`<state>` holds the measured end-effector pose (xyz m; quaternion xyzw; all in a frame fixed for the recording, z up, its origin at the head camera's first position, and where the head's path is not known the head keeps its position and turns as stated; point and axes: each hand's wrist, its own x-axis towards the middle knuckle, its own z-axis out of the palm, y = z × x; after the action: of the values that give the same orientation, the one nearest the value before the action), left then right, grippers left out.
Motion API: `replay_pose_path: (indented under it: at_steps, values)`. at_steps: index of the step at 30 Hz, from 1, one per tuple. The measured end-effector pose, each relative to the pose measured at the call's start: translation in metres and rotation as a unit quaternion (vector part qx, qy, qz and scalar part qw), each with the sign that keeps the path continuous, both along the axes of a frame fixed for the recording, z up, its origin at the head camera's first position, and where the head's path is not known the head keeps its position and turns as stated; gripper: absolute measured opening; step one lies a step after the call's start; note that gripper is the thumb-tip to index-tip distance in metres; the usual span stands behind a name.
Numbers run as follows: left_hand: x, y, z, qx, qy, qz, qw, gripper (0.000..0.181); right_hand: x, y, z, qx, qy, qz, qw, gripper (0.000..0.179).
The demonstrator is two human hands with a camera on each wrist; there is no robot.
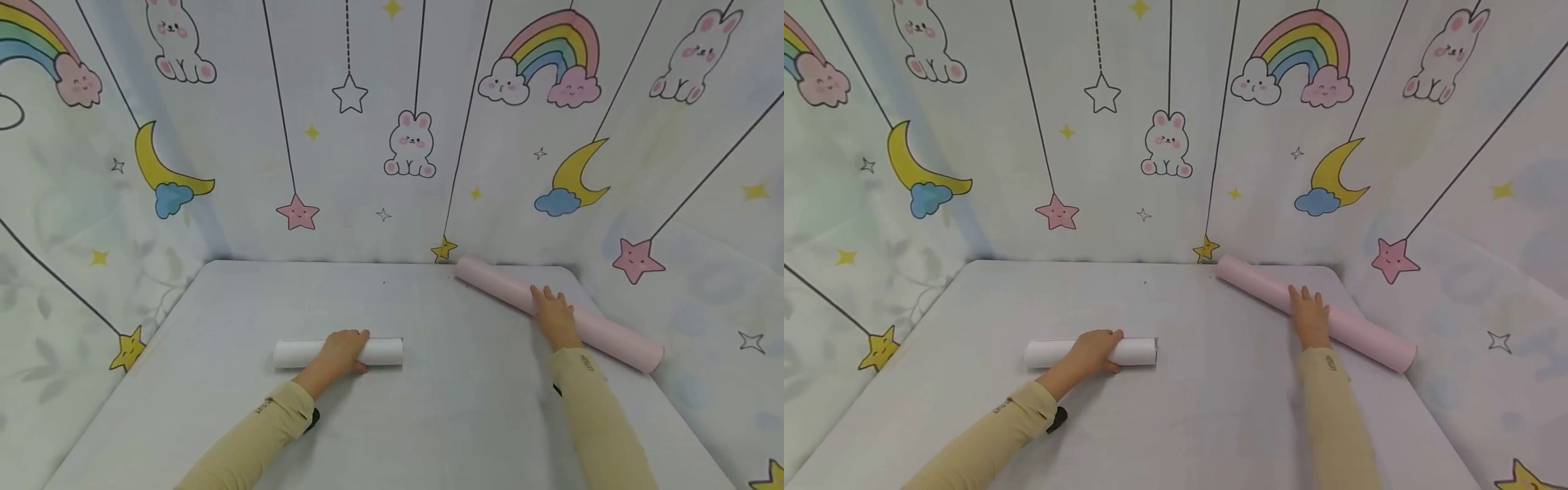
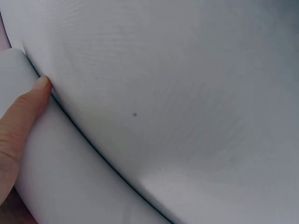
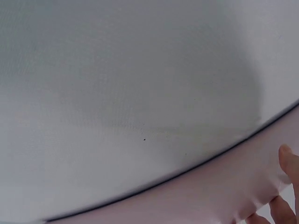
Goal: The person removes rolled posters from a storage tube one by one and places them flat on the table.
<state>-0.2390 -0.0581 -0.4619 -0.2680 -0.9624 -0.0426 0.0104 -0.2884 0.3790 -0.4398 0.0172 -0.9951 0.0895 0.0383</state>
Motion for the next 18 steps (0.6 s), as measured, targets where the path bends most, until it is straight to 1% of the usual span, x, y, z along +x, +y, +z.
replay_pose_path:
  at_steps: [3,8,11,15,18]
  values:
    - [-0.001,0.001,-0.002,-0.001,0.001,-0.002,1.0,0.051,0.001,0.003,0.001,-0.001,-0.004,0.011,0.9999,0.057]
    - [-0.002,0.001,-0.003,0.002,0.001,-0.011,0.9999,0.051,0.002,0.005,0.001,-0.008,-0.01,0.024,0.9996,0.056]
    - [-0.001,0.001,-0.002,0.001,0.004,-0.01,0.9999,0.051,0.002,0.004,0.002,-0.014,-0.006,0.036,0.9992,0.057]
    - [-0.001,0.0,-0.001,-0.002,0.005,-0.005,1.0,0.051,0.002,-0.004,0.005,-0.032,-0.004,0.057,0.9979,0.056]
    - [-0.002,0.0,-0.001,-0.002,0.004,-0.003,1.0,0.05,0.003,-0.016,0.007,-0.047,-0.011,0.072,0.9963,0.058]
